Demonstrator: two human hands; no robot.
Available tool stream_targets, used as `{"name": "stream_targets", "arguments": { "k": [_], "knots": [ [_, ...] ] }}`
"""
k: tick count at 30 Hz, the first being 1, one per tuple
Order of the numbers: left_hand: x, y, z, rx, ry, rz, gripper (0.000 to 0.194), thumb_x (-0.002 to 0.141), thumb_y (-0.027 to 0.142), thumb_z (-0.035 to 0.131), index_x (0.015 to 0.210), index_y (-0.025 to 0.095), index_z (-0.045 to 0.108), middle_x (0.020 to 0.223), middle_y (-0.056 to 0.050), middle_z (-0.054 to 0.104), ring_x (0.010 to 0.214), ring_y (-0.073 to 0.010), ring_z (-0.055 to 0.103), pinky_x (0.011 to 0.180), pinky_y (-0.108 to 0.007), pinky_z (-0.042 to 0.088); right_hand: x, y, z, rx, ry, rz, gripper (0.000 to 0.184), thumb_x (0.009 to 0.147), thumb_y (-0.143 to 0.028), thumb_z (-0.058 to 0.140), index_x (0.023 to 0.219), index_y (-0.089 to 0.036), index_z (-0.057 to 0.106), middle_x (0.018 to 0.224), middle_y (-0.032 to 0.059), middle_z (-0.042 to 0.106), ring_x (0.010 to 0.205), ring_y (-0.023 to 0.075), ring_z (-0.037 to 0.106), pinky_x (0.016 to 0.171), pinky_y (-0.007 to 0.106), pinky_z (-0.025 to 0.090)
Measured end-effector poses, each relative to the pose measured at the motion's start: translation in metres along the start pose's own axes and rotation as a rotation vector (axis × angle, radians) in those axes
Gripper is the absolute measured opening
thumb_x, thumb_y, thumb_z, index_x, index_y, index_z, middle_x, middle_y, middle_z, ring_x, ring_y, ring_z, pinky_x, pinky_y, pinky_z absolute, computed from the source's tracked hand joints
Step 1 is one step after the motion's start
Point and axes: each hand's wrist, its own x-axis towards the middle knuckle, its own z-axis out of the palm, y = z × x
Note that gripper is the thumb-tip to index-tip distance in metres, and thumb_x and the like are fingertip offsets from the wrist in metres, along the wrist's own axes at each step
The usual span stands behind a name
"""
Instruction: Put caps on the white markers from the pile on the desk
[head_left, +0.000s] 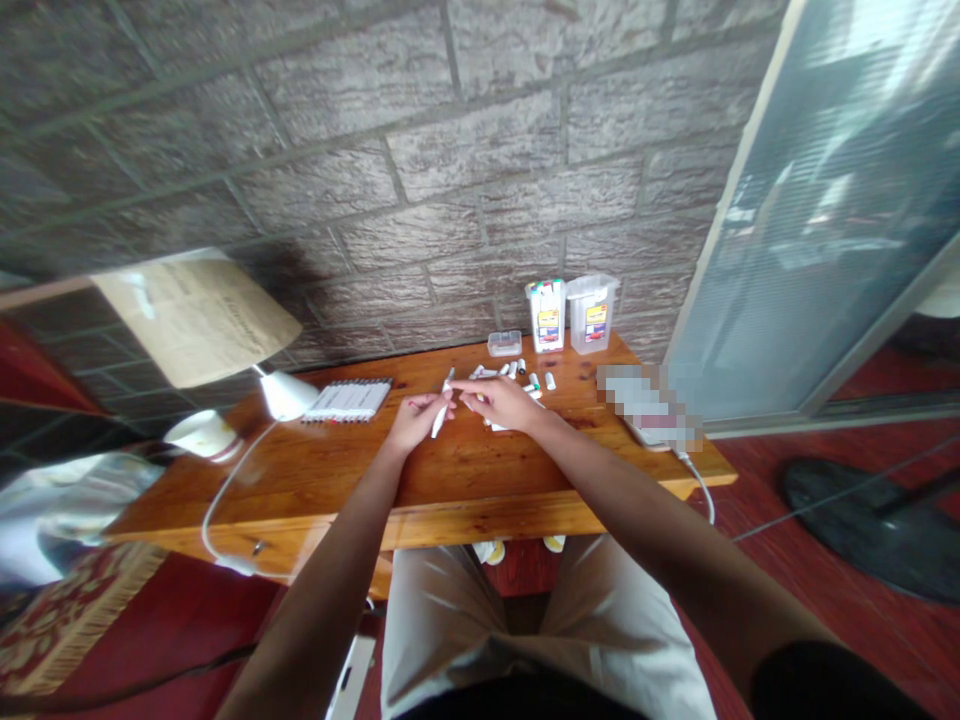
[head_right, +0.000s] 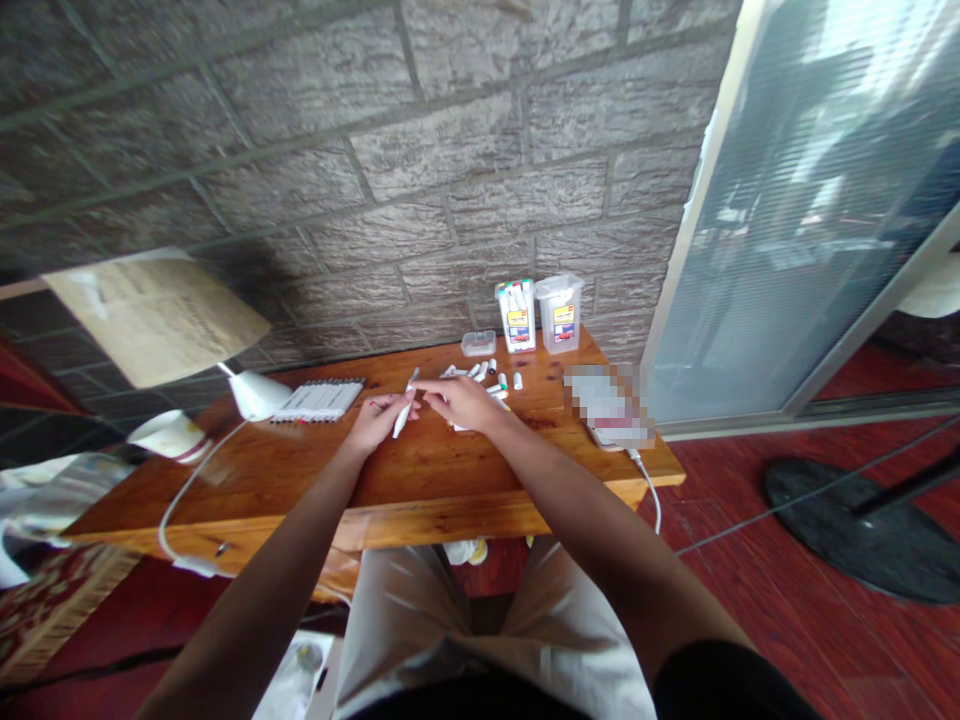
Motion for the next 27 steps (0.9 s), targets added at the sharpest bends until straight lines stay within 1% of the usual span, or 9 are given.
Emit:
{"name": "stream_targets", "arguments": {
  "k": [2, 4, 6, 10, 13, 16, 20, 25, 27],
  "knots": [
    [0.001, 0.001, 0.000, -0.010, 0.062, -0.017, 0.059, 0.075, 0.071, 0.062, 0.077, 0.014, 0.076, 0.067, -0.009, 0.072, 0.059, -0.0163, 0.061, 0.056, -0.026, 0.043, 0.001, 0.009, -0.012, 0.067, 0.112, 0.085, 0.028, 0.094, -0.025, 0.056, 0.114, -0.023, 0.074, 0.085, 0.0014, 0.077, 0.064, 0.0114, 0.064, 0.066, 0.022, 0.045],
    [0.002, 0.002, 0.000, -0.004, 0.099, -0.018, 0.062, 0.079, 0.073, 0.056, 0.076, 0.014, 0.076, 0.067, -0.009, 0.072, 0.062, -0.0176, 0.063, 0.059, -0.026, 0.045, 0.001, 0.021, -0.023, 0.121, 0.226, 0.158, 0.025, 0.091, -0.022, 0.057, 0.108, -0.021, 0.075, 0.087, 0.0027, 0.077, 0.070, 0.0130, 0.066, 0.069, 0.023, 0.047],
    [0.002, 0.004, 0.000, 0.010, 0.116, -0.022, 0.063, 0.080, 0.073, 0.053, 0.075, 0.014, 0.075, 0.066, -0.009, 0.071, 0.064, -0.0182, 0.063, 0.060, -0.027, 0.046, 0.000, 0.033, -0.031, 0.133, 0.239, 0.214, 0.023, 0.087, -0.018, 0.059, 0.101, -0.019, 0.076, 0.090, 0.0038, 0.077, 0.075, 0.0147, 0.068, 0.072, 0.025, 0.049],
    [0.002, 0.007, 0.000, 0.027, 0.148, -0.024, 0.061, 0.081, 0.071, 0.052, 0.072, 0.015, 0.074, 0.061, -0.006, 0.067, 0.058, -0.0164, 0.060, 0.056, -0.026, 0.043, -0.006, 0.049, -0.037, 0.264, 0.041, 0.252, 0.011, 0.078, -0.021, 0.067, 0.084, -0.017, 0.076, 0.081, 0.0044, 0.076, 0.070, 0.0154, 0.066, 0.067, 0.025, 0.049],
    [0.001, 0.008, 0.000, 0.026, 0.157, -0.005, 0.059, 0.083, 0.069, 0.051, 0.071, 0.015, 0.073, 0.058, -0.004, 0.064, 0.053, -0.0145, 0.055, 0.053, -0.026, 0.041, -0.010, 0.053, -0.040, 0.399, -0.100, 0.298, 0.016, 0.073, -0.028, 0.074, 0.081, -0.014, 0.076, 0.077, 0.0057, 0.075, 0.064, 0.0149, 0.064, 0.059, 0.025, 0.047],
    [0.000, 0.009, -0.001, 0.019, 0.153, -0.001, 0.058, 0.085, 0.068, 0.050, 0.070, 0.016, 0.072, 0.057, -0.004, 0.063, 0.052, -0.0141, 0.054, 0.053, -0.026, 0.041, -0.012, 0.054, -0.043, 0.432, -0.207, 0.381, 0.022, 0.065, -0.031, 0.080, 0.077, -0.013, 0.076, 0.069, 0.0047, 0.073, 0.055, 0.0126, 0.058, 0.052, 0.024, 0.042],
    [0.001, 0.007, -0.001, 0.014, 0.140, 0.002, 0.059, 0.085, 0.069, 0.049, 0.070, 0.016, 0.071, 0.056, -0.003, 0.061, 0.052, -0.0140, 0.053, 0.055, -0.027, 0.042, -0.013, 0.051, -0.043, 0.372, -0.215, 0.411, 0.024, 0.059, -0.031, 0.084, 0.073, -0.014, 0.077, 0.067, 0.0040, 0.073, 0.056, 0.0129, 0.060, 0.052, 0.023, 0.041],
    [0.004, 0.003, -0.001, -0.015, 0.142, -0.010, 0.060, 0.084, 0.071, 0.047, 0.070, 0.016, 0.068, 0.054, -0.002, 0.059, 0.050, -0.0143, 0.052, 0.053, -0.027, 0.040, -0.011, 0.039, -0.039, 0.316, -0.280, 0.336, 0.015, 0.067, -0.031, 0.079, 0.070, -0.016, 0.078, 0.066, 0.0023, 0.073, 0.056, 0.0121, 0.061, 0.051, 0.021, 0.039],
    [0.005, 0.002, 0.000, -0.027, 0.144, -0.013, 0.060, 0.083, 0.072, 0.046, 0.071, 0.017, 0.067, 0.054, -0.002, 0.058, 0.050, -0.0140, 0.051, 0.052, -0.027, 0.039, -0.010, 0.034, -0.038, 0.319, -0.271, 0.339, 0.014, 0.066, -0.029, 0.079, 0.071, -0.016, 0.079, 0.067, 0.0024, 0.074, 0.058, 0.0124, 0.062, 0.051, 0.020, 0.040]
  ]
}}
